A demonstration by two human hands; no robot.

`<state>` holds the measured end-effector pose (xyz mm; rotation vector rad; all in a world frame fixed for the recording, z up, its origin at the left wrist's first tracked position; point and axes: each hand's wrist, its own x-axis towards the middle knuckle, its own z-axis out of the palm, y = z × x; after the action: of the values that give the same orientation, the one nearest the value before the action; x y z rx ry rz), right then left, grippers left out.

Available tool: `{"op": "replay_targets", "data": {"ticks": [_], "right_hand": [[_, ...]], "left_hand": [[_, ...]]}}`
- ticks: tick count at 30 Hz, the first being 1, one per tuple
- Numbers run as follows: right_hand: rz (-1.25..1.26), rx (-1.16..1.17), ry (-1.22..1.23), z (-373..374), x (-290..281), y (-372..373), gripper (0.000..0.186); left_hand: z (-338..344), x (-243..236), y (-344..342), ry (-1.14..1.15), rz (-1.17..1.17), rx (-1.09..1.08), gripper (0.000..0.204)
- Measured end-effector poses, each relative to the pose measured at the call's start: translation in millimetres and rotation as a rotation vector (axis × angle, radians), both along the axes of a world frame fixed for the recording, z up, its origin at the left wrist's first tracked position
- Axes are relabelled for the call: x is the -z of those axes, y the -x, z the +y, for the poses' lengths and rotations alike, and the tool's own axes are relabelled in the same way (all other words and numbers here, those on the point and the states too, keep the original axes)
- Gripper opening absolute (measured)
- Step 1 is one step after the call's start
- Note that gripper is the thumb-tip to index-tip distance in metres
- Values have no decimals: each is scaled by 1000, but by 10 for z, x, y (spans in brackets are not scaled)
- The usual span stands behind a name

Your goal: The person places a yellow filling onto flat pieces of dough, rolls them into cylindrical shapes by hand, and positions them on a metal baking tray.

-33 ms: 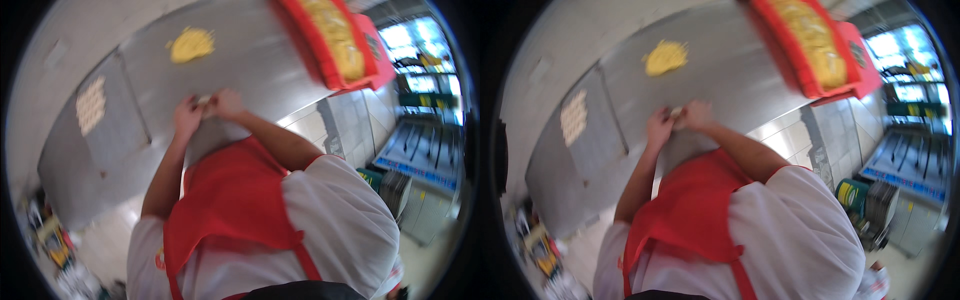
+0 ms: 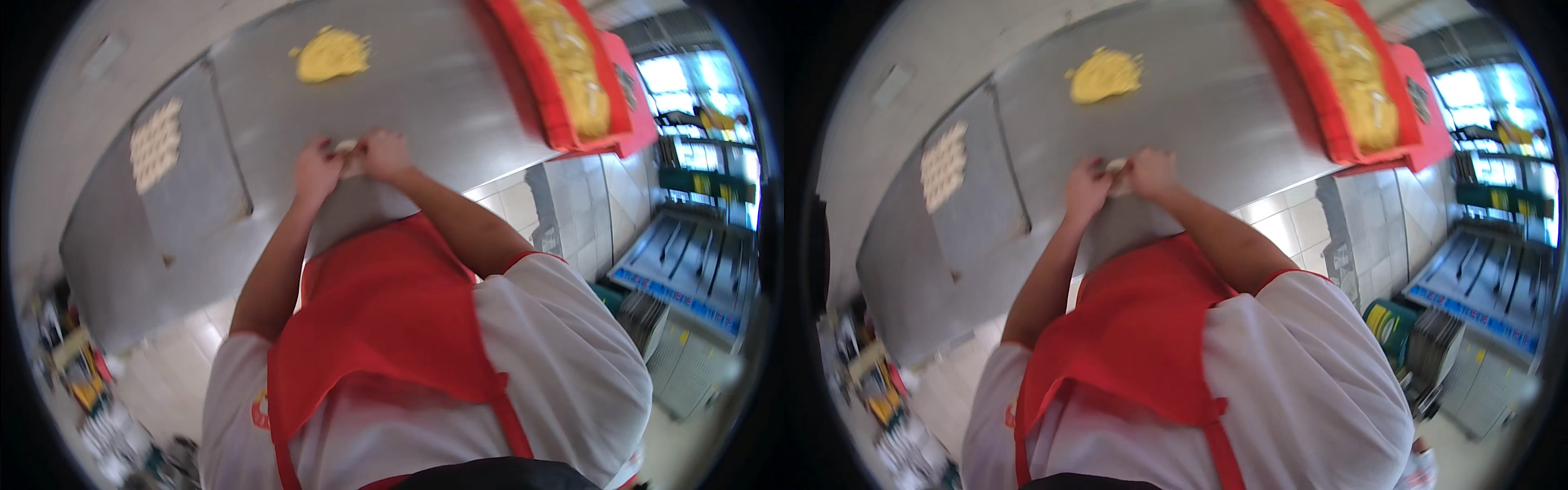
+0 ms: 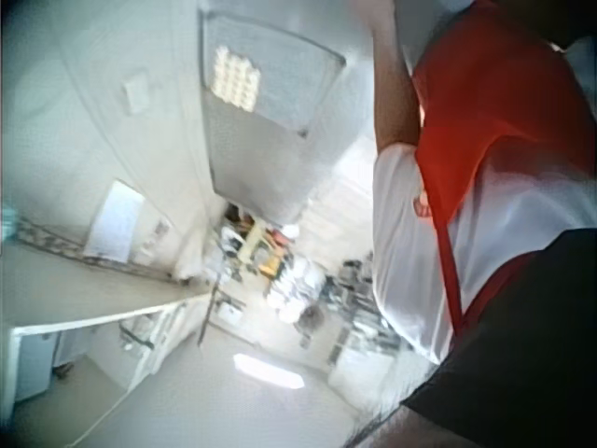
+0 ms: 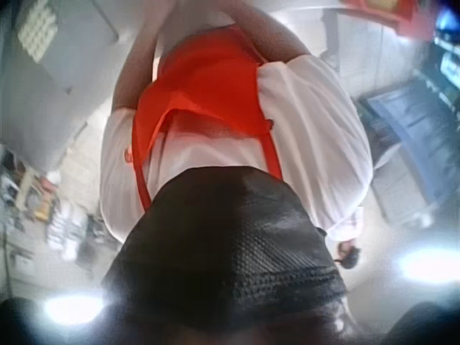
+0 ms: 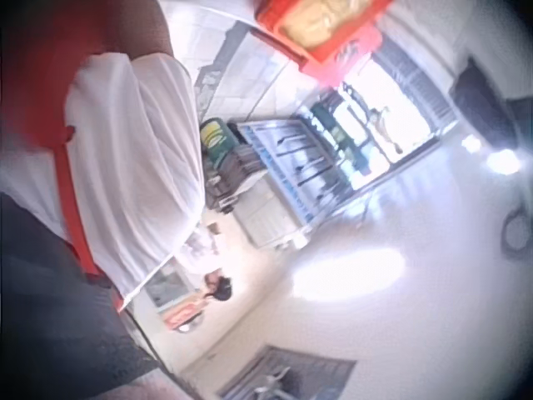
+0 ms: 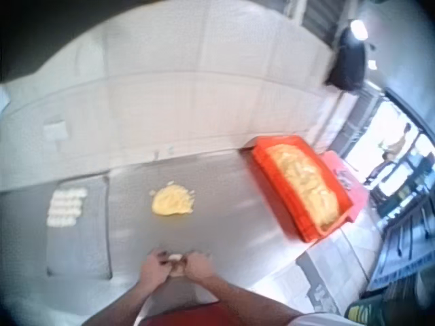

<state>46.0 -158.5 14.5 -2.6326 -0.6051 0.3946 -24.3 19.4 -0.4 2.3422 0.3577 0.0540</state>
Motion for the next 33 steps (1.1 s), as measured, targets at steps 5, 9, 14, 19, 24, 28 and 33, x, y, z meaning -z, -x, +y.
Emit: {"op": "replay_targets", "data": {"ticks": [5,9,14,19,24,28,33], "right_hand": [[188,20,8,-114,-103,-256,36],[-114,-18,-232,-197,-22,-197,38],[-287,-284,-130,-247,85,-222,47],[-264,-293,-236,-192,109,-104,41],[-345,-386,-223,-331,253,-156,47],[-375,-344,-260,-272,217,-119,53],[-75,-395,-66,-291,-123,-69,56]], "left_hand": [[-4,-384,-88,-82,230,10,50],[20,-173,-25,-149,-209,97,47],[102,142,-23,-310,-269,235,45],[64,72,168,-235,-155,164,33],[91,-54,192,-381,-224,257,33],[12,49,209,-338,-329,166,39],[129,-165,287,-360,-73,279,44]]}}
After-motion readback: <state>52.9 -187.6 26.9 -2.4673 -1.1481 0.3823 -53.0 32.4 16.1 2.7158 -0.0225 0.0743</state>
